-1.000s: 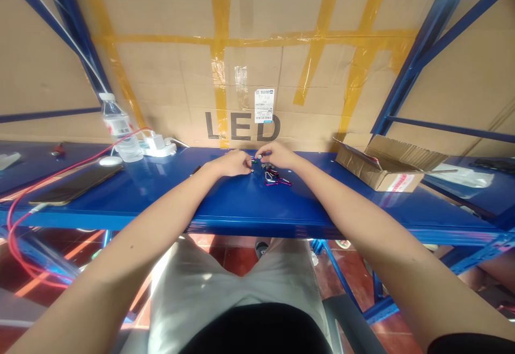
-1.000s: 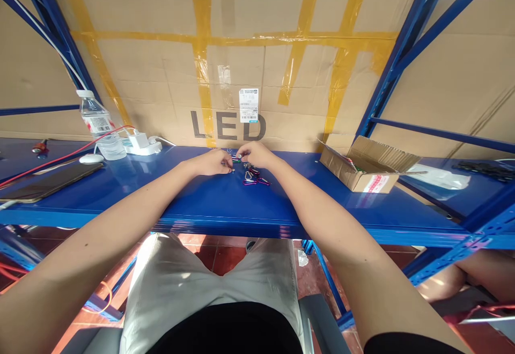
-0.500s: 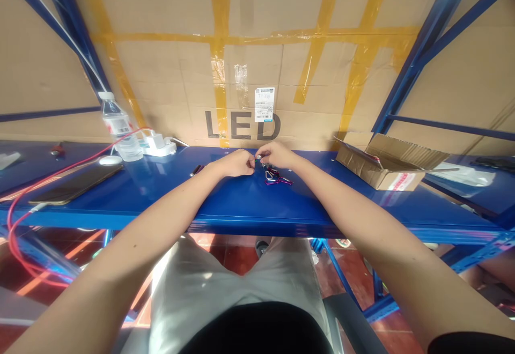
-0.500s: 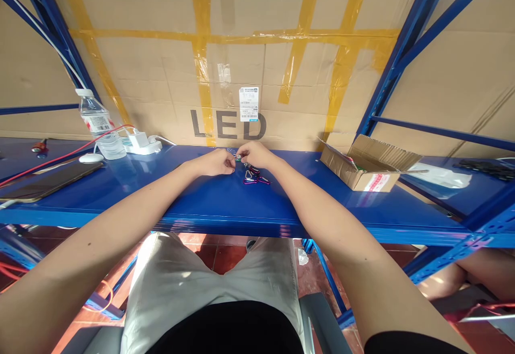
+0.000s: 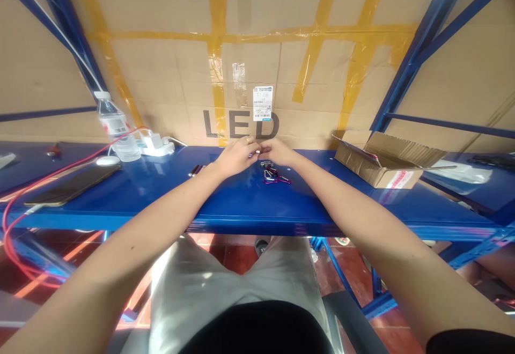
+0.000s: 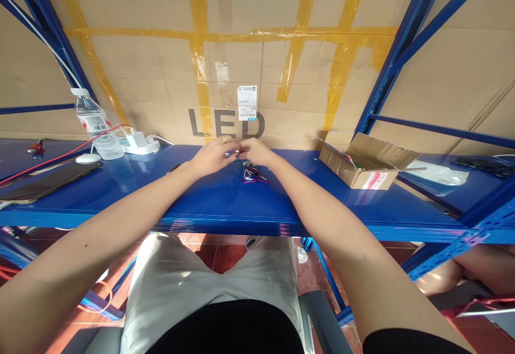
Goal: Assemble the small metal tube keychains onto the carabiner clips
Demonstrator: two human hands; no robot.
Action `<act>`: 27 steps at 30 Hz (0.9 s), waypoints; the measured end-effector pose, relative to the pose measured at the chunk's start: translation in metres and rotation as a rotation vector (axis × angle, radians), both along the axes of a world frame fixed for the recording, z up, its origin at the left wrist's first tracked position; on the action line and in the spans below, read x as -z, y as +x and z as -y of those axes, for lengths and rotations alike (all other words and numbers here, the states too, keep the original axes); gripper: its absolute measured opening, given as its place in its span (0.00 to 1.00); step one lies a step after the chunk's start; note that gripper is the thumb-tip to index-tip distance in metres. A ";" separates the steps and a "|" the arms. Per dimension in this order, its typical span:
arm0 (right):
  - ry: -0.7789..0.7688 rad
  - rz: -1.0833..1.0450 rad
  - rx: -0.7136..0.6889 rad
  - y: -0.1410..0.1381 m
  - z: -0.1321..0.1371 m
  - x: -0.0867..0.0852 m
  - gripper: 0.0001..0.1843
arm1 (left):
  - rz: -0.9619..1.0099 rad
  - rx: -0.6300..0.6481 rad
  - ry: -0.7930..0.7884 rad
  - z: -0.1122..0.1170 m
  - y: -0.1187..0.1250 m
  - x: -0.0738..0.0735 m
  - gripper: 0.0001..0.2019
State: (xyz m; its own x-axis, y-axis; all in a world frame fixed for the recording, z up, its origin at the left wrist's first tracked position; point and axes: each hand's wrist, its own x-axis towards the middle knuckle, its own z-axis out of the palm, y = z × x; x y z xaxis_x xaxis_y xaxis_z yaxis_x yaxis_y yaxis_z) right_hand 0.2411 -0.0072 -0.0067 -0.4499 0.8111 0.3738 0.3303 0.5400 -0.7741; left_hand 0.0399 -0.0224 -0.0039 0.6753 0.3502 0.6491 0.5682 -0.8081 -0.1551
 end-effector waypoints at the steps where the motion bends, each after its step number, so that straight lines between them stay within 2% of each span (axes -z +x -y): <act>1: -0.003 -0.007 0.002 0.000 0.000 0.000 0.08 | -0.002 -0.004 -0.002 -0.001 0.000 0.000 0.11; 11: 0.014 -0.001 0.002 0.004 -0.003 0.001 0.08 | -0.034 0.005 -0.001 -0.002 -0.001 0.001 0.12; 19: 0.054 -0.008 0.011 0.004 -0.004 0.002 0.08 | -0.095 -0.056 0.011 -0.001 0.000 0.001 0.13; 27: 0.053 -0.073 0.024 0.005 -0.001 -0.001 0.12 | -0.025 -0.053 -0.024 0.003 -0.002 0.001 0.11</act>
State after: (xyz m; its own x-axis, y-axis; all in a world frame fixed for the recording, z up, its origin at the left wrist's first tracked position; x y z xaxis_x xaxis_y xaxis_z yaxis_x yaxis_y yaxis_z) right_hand 0.2460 -0.0065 -0.0060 -0.4007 0.7992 0.4481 0.2870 0.5739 -0.7669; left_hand 0.0384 -0.0250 -0.0048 0.6714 0.4011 0.6232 0.6065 -0.7807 -0.1508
